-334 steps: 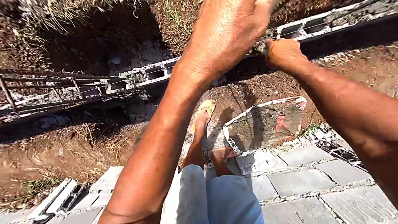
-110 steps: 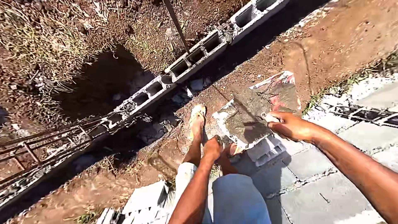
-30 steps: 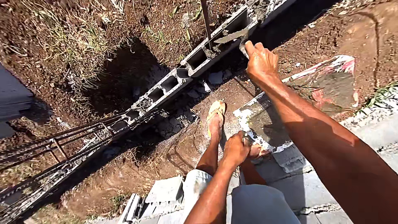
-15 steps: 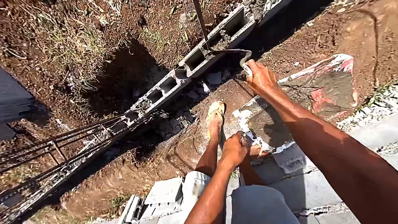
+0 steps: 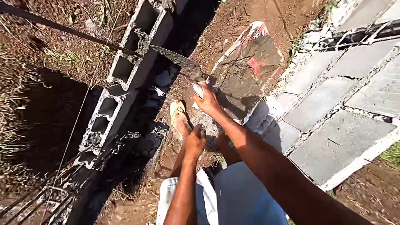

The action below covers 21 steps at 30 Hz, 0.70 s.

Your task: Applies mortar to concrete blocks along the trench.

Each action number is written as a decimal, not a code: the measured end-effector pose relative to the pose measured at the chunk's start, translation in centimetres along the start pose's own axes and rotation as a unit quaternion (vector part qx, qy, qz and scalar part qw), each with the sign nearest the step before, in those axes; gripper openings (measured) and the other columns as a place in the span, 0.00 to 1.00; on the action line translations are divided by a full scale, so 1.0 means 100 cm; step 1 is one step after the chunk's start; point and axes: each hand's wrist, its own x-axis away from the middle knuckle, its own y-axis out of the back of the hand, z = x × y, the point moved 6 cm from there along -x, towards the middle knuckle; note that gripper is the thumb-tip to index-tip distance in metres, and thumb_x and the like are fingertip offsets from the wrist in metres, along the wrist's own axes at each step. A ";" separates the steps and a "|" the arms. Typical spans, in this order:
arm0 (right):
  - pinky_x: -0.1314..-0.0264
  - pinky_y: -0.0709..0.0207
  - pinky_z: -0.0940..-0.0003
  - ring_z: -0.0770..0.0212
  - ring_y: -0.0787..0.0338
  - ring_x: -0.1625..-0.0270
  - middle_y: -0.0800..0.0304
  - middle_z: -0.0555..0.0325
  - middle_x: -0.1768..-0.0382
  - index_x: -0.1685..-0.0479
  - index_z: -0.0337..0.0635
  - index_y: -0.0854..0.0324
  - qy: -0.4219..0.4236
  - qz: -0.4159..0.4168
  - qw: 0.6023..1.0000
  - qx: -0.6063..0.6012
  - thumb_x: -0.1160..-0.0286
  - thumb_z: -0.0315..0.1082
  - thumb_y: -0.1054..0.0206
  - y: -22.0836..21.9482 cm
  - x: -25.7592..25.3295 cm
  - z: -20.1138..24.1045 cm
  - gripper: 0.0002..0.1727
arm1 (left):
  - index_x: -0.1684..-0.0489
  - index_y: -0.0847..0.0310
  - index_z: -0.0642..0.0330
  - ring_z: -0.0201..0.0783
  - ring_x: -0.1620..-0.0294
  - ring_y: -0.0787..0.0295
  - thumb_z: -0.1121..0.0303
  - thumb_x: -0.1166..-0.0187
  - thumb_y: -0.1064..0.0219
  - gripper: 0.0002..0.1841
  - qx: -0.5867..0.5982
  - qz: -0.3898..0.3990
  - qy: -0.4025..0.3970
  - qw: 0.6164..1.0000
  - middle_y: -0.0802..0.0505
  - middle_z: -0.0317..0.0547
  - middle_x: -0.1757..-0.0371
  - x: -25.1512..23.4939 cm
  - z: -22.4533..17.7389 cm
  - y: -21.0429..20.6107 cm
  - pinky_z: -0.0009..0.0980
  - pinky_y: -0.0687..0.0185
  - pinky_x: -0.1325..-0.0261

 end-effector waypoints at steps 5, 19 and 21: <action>0.40 0.20 0.30 0.31 0.10 0.43 0.10 0.31 0.45 0.21 0.39 0.28 -0.156 -0.030 0.986 -0.042 0.19 0.46 0.33 0.037 0.072 -0.157 0.31 | 0.26 0.22 0.64 0.53 0.36 0.10 0.62 0.12 0.40 0.21 -0.072 0.018 0.009 0.997 0.09 0.61 0.39 -0.010 -0.002 -0.002 0.54 0.20 0.28; 0.32 0.25 0.28 0.29 0.14 0.33 0.15 0.30 0.33 0.16 0.40 0.31 -0.267 -0.073 0.961 -0.024 0.13 0.46 0.41 0.115 0.161 -0.327 0.30 | 0.25 0.22 0.60 0.67 0.34 0.13 0.58 0.08 0.46 0.22 -0.371 -0.063 -0.163 0.912 0.11 0.67 0.35 -0.167 -0.248 0.010 0.70 0.23 0.32; 0.38 0.23 0.27 0.28 0.11 0.38 0.12 0.30 0.40 0.16 0.45 0.32 -0.271 -0.053 0.961 -0.016 0.14 0.45 0.38 0.126 0.154 -0.330 0.30 | 0.25 0.21 0.60 0.68 0.31 0.15 0.58 0.08 0.48 0.22 -0.428 -0.083 -0.206 0.876 0.11 0.69 0.34 -0.195 -0.326 -0.001 0.71 0.25 0.30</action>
